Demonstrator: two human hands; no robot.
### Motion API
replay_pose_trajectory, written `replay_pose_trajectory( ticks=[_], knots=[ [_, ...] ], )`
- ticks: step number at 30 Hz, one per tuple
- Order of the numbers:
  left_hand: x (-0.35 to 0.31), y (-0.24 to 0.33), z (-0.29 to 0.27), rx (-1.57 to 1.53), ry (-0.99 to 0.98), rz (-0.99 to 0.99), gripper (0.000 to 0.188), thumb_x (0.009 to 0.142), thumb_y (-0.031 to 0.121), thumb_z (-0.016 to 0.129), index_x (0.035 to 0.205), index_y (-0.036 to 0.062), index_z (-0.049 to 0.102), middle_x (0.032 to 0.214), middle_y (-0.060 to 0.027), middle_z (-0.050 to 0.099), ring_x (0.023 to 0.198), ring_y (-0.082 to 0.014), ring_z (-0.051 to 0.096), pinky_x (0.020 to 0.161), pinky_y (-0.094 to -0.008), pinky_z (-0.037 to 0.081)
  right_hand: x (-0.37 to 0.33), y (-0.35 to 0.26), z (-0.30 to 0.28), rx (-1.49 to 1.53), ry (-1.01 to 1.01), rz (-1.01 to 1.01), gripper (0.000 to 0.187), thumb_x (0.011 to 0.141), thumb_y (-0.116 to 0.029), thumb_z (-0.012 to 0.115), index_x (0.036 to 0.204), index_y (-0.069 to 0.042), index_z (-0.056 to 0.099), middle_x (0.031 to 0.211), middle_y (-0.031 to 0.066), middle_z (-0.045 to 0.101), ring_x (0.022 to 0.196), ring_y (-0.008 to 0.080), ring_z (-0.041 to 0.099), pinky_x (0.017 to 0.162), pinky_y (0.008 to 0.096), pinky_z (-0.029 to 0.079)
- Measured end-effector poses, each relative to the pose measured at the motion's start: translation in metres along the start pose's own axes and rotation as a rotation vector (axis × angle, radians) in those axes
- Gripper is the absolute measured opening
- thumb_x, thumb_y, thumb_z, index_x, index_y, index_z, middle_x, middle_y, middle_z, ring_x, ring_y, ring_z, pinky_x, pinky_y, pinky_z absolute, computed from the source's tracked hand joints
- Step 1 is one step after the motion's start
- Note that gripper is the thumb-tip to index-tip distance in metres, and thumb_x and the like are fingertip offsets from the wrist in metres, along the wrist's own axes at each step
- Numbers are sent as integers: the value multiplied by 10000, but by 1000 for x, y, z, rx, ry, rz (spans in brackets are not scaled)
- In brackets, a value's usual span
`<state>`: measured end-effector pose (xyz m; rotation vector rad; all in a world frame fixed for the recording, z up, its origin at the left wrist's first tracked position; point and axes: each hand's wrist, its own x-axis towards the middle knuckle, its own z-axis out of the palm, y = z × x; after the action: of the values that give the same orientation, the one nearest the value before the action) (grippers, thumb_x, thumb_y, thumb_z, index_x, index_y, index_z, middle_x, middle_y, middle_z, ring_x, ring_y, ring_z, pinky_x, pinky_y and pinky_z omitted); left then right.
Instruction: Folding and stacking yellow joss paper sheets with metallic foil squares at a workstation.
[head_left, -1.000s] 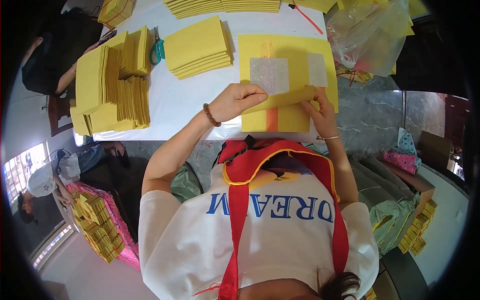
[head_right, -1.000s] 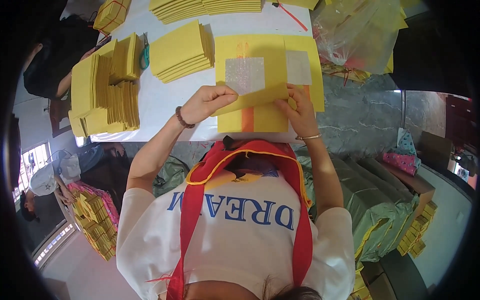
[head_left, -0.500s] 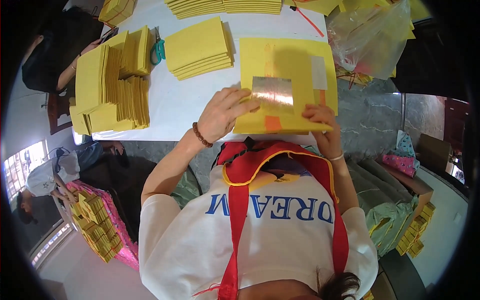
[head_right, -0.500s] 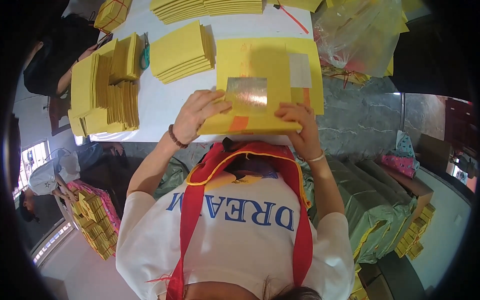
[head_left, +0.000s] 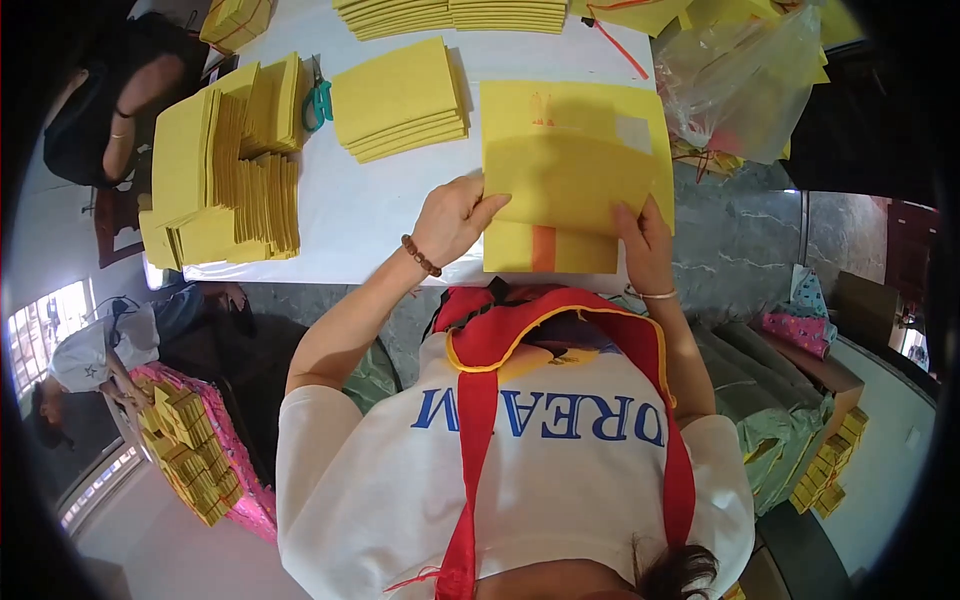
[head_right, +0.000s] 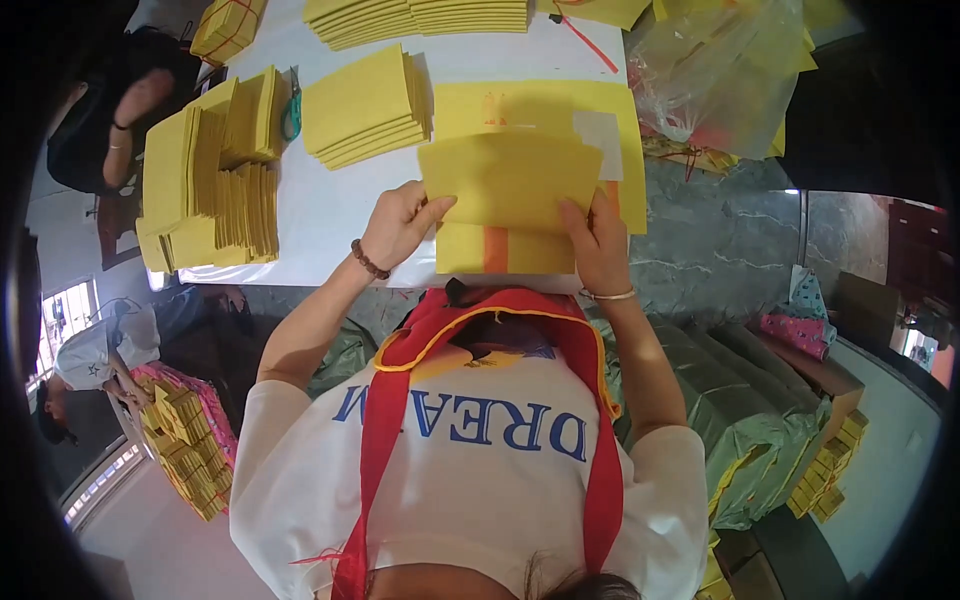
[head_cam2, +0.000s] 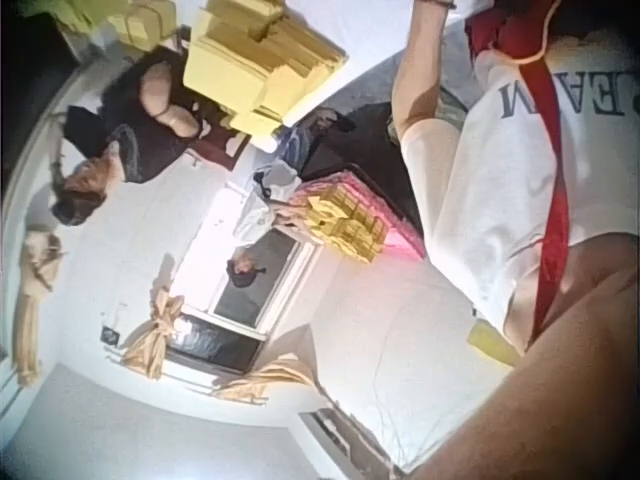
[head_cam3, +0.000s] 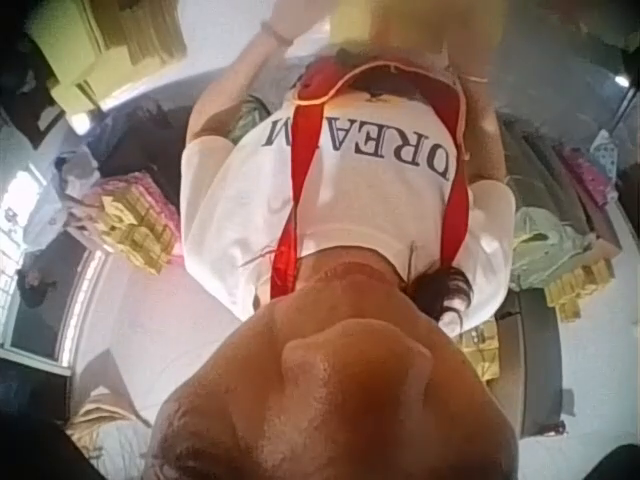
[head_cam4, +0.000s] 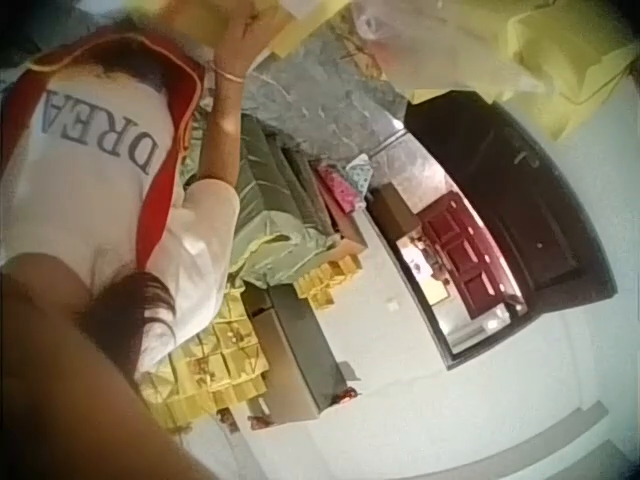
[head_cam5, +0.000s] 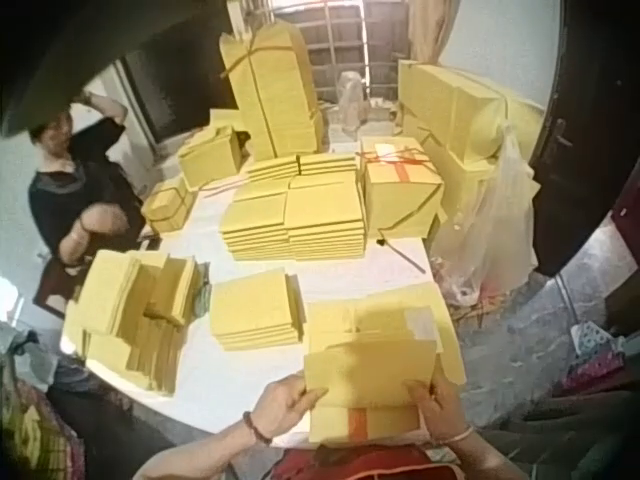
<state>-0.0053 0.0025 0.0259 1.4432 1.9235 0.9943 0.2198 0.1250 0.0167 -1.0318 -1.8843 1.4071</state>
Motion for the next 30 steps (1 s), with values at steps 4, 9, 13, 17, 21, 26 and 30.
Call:
replay_pose_trajectory(
  ticks=[4,9,13,17,21,26,30],
  knots=[
    [10,-23,14,-195,-52,-217,274,833,234,601,732,-14,538,546,-120,500,483,-259,480,488,-368,377,9,-15,17,316,181,82,294,867,-127,560,1139,-18,548,769,0,552,622,42,440,554,201,367],
    [14,-24,16,-275,24,-257,296,808,248,636,720,-10,522,514,-87,465,459,-180,419,465,-325,353,11,-11,6,-134,47,26,361,799,-149,651,1139,-50,581,727,-27,512,565,35,362,500,198,318],
    [16,-32,19,-299,11,-283,302,798,233,647,691,-2,490,510,-77,445,464,-164,405,462,-314,346,17,10,7,-47,52,65,375,767,-162,680,1120,-60,606,664,-24,485,542,41,353,479,203,308],
    [17,-33,18,-432,-19,-333,257,789,191,657,766,26,461,523,-20,427,484,-102,382,464,-276,332,18,7,8,-134,31,88,385,768,-160,676,1129,-48,605,620,-15,467,527,51,350,465,216,307],
    [19,-33,16,-516,-43,-386,276,787,160,660,919,48,444,549,28,423,504,-55,368,470,-238,313,17,6,10,-111,52,112,384,772,-159,669,1131,-39,601,641,2,512,528,63,386,484,230,342],
    [20,-24,10,-550,-32,-410,306,786,153,662,976,53,445,552,30,428,495,-60,373,464,-234,308,19,16,13,-128,86,-6,382,768,-154,665,1124,-34,601,771,78,613,655,126,551,614,255,444],
    [22,10,-5,-17,213,-159,393,752,167,688,1060,45,476,734,-46,538,631,-167,501,561,-304,391,18,5,11,-176,-1,152,379,802,-99,647,1162,-8,571,1026,72,626,886,102,568,765,235,460]
  ],
)
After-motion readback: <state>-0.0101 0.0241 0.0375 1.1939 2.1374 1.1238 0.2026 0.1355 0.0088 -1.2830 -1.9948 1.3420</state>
